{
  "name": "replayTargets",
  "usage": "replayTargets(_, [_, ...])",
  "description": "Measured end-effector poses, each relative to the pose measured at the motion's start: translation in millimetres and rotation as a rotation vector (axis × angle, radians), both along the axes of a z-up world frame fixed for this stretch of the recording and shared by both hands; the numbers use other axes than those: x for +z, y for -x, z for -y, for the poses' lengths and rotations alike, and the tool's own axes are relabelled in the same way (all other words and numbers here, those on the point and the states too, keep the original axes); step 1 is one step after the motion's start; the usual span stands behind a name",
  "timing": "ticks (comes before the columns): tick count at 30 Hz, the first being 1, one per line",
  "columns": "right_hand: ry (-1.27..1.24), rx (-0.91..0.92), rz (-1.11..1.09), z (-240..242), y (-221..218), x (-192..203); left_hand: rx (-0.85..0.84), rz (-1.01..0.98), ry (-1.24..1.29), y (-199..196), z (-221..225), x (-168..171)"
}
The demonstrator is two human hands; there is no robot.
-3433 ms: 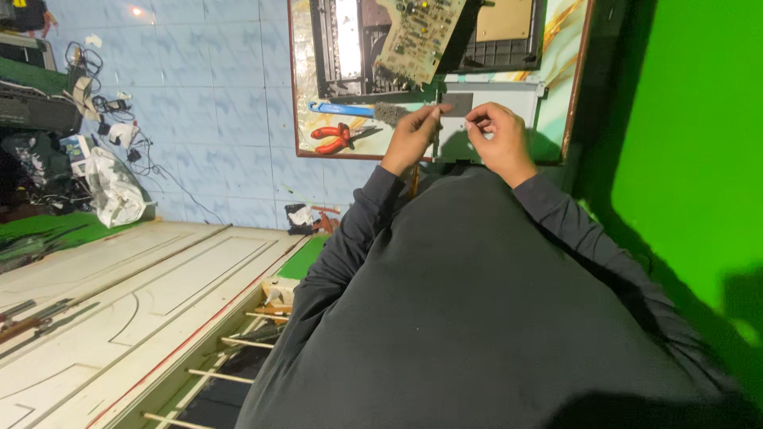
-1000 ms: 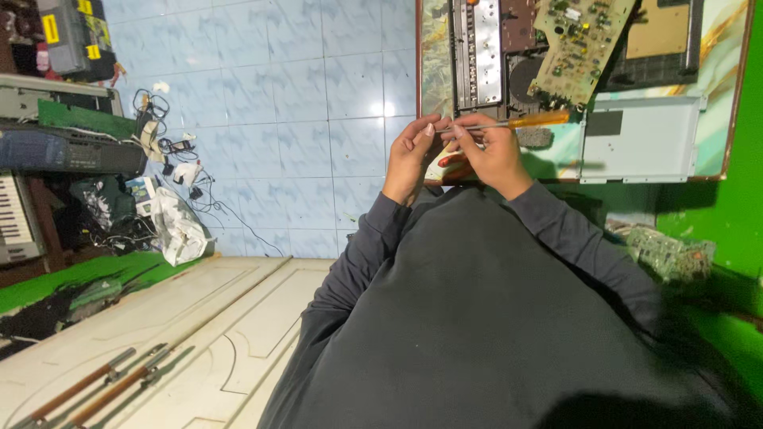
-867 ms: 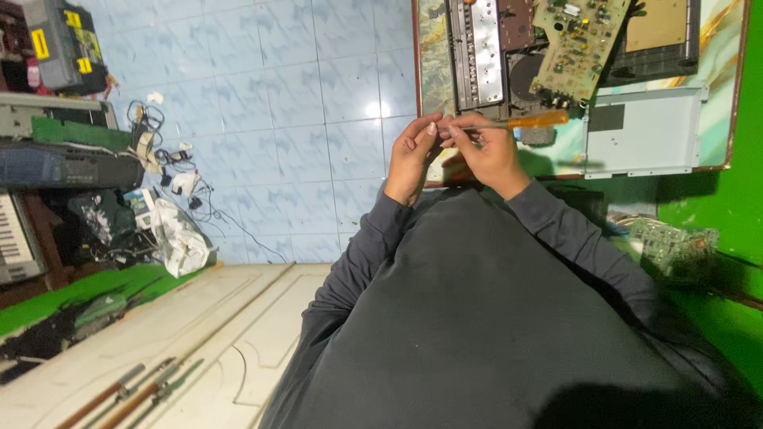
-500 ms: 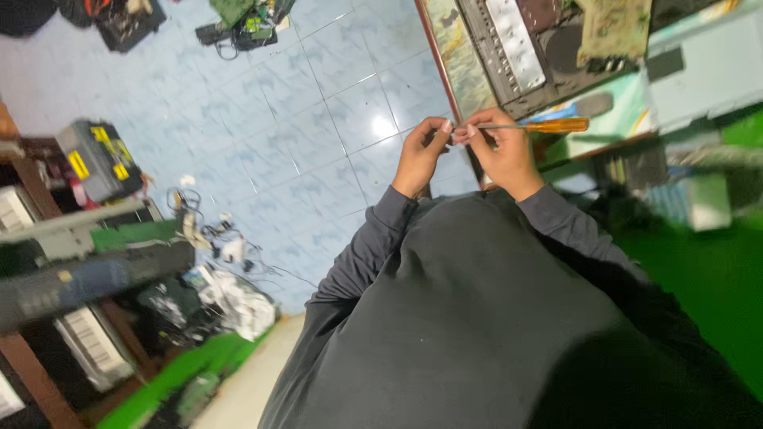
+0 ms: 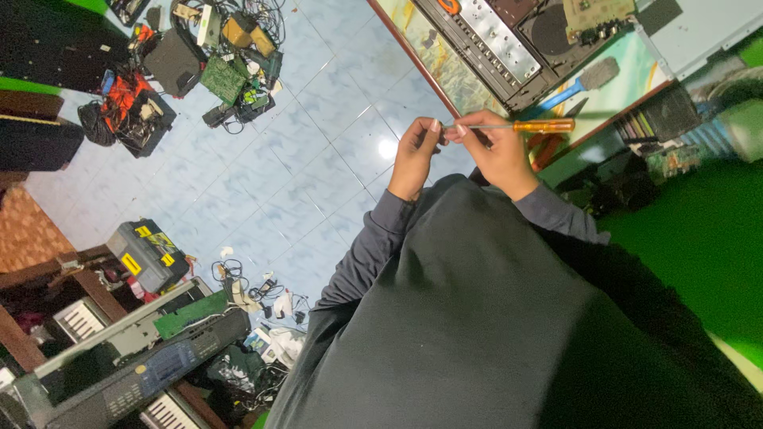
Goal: The person connects wires and ribbon cables inside an electronic device using a screwdriver to secure components.
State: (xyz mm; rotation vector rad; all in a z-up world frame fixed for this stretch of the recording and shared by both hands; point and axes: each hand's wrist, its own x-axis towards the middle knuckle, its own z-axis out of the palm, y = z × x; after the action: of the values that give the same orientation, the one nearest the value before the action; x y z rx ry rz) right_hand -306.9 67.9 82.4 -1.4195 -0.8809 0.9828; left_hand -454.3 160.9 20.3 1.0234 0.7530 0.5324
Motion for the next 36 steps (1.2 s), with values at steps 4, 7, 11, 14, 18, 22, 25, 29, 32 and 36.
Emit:
replayTargets(4, [-0.01,0.006,-0.028,-19,-2,-5,0.002,0.016,0.015,-2,-21,2])
replayTargets(7, [-0.002,-0.033,-0.018,-35,2,-9,-0.063,0.011,0.049,2,-44,-1])
replayTargets(11, [0.008,-0.075,0.001,-76,8,-18,-0.171,-0.013,0.014,6,-99,-15])
replayTargets(14, [0.004,-0.152,0.022,-112,21,-28,-0.277,0.014,0.005,7,-151,-29])
replayTargets(18, [0.012,-0.282,-0.006,-167,35,-31,-0.405,0.043,-0.019,13,-219,-27])
replayTargets(22, [-0.005,-0.393,-0.014,-208,46,-24,-0.514,0.092,-0.047,8,-275,-14])
replayTargets(25, [-0.029,-0.478,-0.095,-235,53,-29,-0.59,0.126,-0.073,3,-306,-16])
replayTargets(29, [-0.065,-0.547,-0.072,-258,41,-38,-0.652,0.121,-0.141,-21,-333,-15])
replayTargets(32, [-0.019,-0.606,-0.153,-268,29,-41,-0.698,0.155,-0.136,-38,-348,-12])
replayTargets(36, [-0.062,-0.567,-0.126,-290,-7,-41,-0.719,0.163,-0.129,-72,-376,-13])
